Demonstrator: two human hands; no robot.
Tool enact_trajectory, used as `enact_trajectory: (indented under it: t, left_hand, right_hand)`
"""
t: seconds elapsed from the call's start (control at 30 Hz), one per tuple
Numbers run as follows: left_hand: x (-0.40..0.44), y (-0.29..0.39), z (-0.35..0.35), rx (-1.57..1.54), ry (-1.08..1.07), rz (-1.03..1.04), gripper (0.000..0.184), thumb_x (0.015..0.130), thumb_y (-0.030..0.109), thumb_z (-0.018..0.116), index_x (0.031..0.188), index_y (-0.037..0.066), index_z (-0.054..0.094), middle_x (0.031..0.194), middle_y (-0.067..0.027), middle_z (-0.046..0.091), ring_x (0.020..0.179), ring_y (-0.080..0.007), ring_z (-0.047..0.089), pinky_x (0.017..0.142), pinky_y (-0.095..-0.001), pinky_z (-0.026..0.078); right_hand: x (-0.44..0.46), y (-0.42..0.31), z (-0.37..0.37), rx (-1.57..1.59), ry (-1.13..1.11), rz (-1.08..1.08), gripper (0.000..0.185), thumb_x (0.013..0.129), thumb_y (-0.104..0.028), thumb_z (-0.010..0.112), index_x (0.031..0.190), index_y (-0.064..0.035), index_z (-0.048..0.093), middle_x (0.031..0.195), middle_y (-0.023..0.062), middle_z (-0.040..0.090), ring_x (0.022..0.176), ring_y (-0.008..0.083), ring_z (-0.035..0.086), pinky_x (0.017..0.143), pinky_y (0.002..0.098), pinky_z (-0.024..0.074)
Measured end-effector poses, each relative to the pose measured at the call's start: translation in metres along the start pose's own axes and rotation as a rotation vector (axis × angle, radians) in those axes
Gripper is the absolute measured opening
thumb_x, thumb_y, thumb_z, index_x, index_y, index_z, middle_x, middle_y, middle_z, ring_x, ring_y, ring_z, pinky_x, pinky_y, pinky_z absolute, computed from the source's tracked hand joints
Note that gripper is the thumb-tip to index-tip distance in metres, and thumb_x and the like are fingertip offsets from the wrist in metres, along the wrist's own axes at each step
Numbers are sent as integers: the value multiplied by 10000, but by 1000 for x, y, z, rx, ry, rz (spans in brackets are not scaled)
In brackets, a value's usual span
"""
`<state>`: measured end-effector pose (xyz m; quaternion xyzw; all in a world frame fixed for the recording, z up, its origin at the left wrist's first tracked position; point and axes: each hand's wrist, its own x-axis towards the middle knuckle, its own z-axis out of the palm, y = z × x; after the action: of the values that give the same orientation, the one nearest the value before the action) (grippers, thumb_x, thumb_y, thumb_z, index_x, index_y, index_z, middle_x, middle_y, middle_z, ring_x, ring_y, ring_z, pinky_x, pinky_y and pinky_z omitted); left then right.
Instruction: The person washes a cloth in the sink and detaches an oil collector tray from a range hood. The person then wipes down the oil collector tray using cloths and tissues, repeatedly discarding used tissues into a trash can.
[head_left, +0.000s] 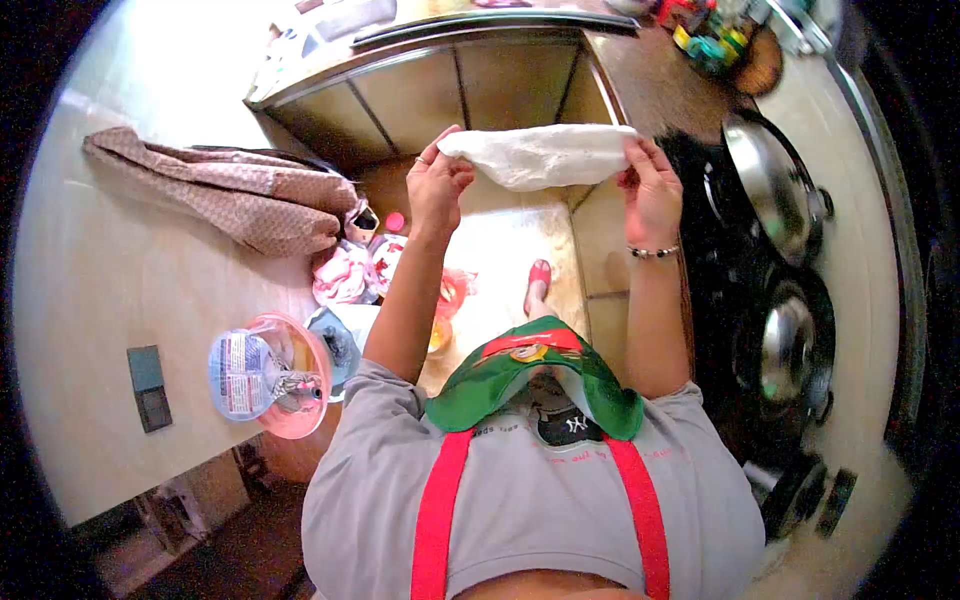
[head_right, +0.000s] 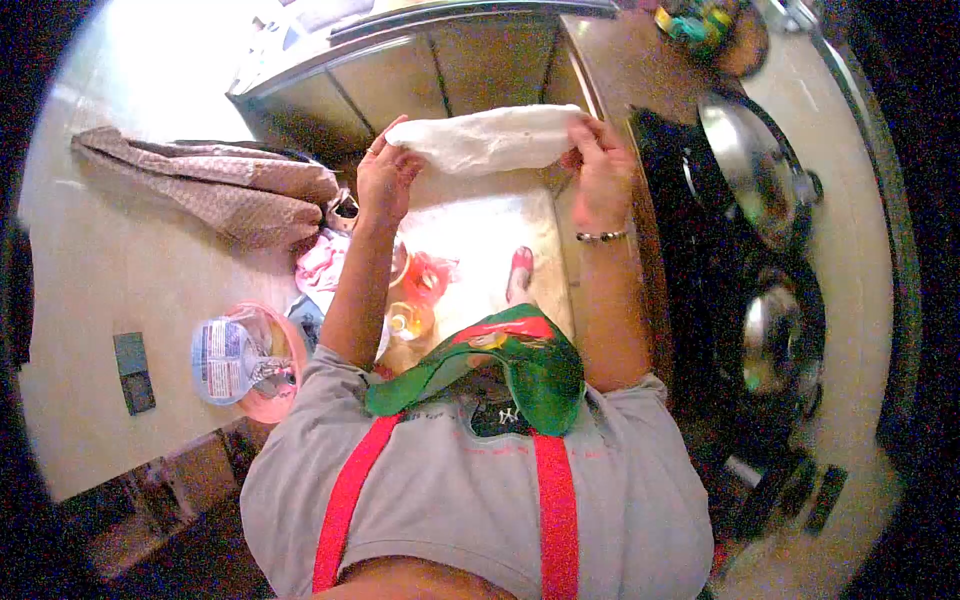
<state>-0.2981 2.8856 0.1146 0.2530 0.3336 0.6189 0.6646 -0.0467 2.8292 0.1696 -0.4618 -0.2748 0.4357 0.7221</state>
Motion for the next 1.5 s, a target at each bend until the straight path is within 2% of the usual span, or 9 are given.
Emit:
enact_trajectory:
  t: [0.17,0.5,0.73,0.87,1.03,1.3,1.37,1.4,1.5]
  left_hand:
    - [97,13,-22,-10,198,80,242,928,74,557,1160,54,625,853,-27,658,609,-84,583,541,-216,501]
    - [279,30,-48,77,400,107,337,888,22,523,1224,7,541,1090,-85,640,896,-173,622,722,-293,505]
    - [366,53,-87,61,447,11,490,902,354,364,1176,20,594,1042,-80,657,902,-178,603,739,-334,486]
    - [443,63,-122,303,399,191,389,773,-44,683,1150,-12,595,975,-46,634,768,-104,595,659,-202,473]
    - [550,89,-153,701,336,455,292,780,-6,711,1062,-1,636,923,-28,635,797,-101,589,722,-230,489]
    - [653,114,-177,1140,255,420,110,791,113,688,874,41,697,757,-93,680,682,-180,643,653,-313,513]
    - [652,103,-193,1617,190,444,90,777,80,661,857,53,693,796,-109,663,754,-248,637,690,-370,510]
    - [654,97,-202,1574,98,567,80,754,66,663,830,69,689,835,-98,620,831,-287,591,738,-399,485]
    - [657,86,-216,1645,83,609,95,723,66,684,817,77,685,871,-84,582,881,-285,555,771,-391,463]
  right_hand:
    - [110,61,63,49,-82,121,130,845,-106,682,966,-57,680,806,-4,656,635,77,548,578,212,449]
    - [312,164,169,51,-79,430,189,849,-22,634,1036,-33,611,857,65,659,656,148,633,559,246,514]
    - [373,224,211,43,-85,485,242,855,24,598,1096,11,578,871,106,645,692,171,655,563,242,545]
    - [425,261,241,-31,-180,512,208,847,12,616,1053,35,597,903,122,660,711,175,663,610,245,557]
    - [485,301,286,-137,-181,482,173,803,60,650,975,46,636,896,117,667,758,179,664,684,255,568]
    - [545,355,331,-603,-285,133,123,794,-49,676,913,-51,706,791,26,677,701,88,609,651,233,478]
    - [544,354,333,-1085,-306,155,123,773,-107,671,884,-93,721,751,70,679,680,137,629,665,269,491]
    - [546,366,324,-1221,-355,65,140,750,-141,660,867,-103,727,794,122,673,710,213,646,701,332,506]
    - [541,361,332,-1378,-440,-446,224,747,-137,662,964,-96,701,972,115,628,891,272,616,775,377,502]
